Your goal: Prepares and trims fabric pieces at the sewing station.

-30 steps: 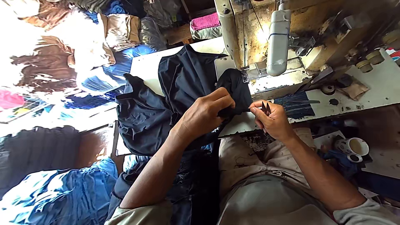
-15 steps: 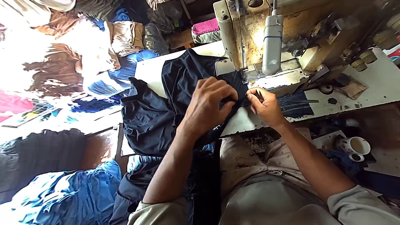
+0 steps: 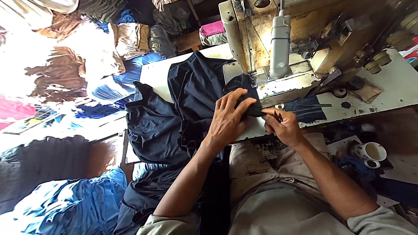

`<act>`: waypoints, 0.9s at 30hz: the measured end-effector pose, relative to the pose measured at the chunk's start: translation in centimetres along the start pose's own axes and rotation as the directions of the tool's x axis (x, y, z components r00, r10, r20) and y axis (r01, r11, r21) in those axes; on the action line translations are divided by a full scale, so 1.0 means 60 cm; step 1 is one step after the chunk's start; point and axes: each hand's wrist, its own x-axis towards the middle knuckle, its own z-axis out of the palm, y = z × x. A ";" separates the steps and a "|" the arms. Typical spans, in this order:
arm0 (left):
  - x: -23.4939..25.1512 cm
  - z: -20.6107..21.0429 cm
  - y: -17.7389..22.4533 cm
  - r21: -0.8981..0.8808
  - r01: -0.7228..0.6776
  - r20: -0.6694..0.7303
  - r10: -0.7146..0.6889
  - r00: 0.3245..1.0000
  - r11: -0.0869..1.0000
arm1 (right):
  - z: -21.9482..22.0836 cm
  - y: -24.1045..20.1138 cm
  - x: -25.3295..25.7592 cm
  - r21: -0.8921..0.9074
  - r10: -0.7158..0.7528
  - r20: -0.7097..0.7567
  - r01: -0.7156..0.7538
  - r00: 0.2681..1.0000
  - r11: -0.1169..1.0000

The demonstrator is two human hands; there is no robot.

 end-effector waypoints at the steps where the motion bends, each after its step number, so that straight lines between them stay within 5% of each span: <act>1: -0.006 0.002 -0.008 0.016 0.043 0.015 -0.043 0.999 0.999 | -0.001 -0.002 -0.003 0.007 0.013 -0.012 -0.013 1.000 1.000; 10: 0.022 -0.024 -0.001 0.183 -0.058 -0.071 0.072 0.995 0.981 | 0.018 -0.012 -0.003 -0.106 0.093 -0.136 -0.108 0.986 0.988; 15: 0.033 -0.030 -0.007 0.133 0.055 0.061 -0.064 0.996 0.990 | 0.028 0.002 0.025 -0.125 0.118 -0.166 -0.139 0.979 0.982; 27: 0.042 -0.001 -0.028 0.054 0.050 -0.041 -0.047 0.998 0.997 | 0.033 0.003 0.039 -0.182 0.079 -0.193 -0.115 0.978 0.977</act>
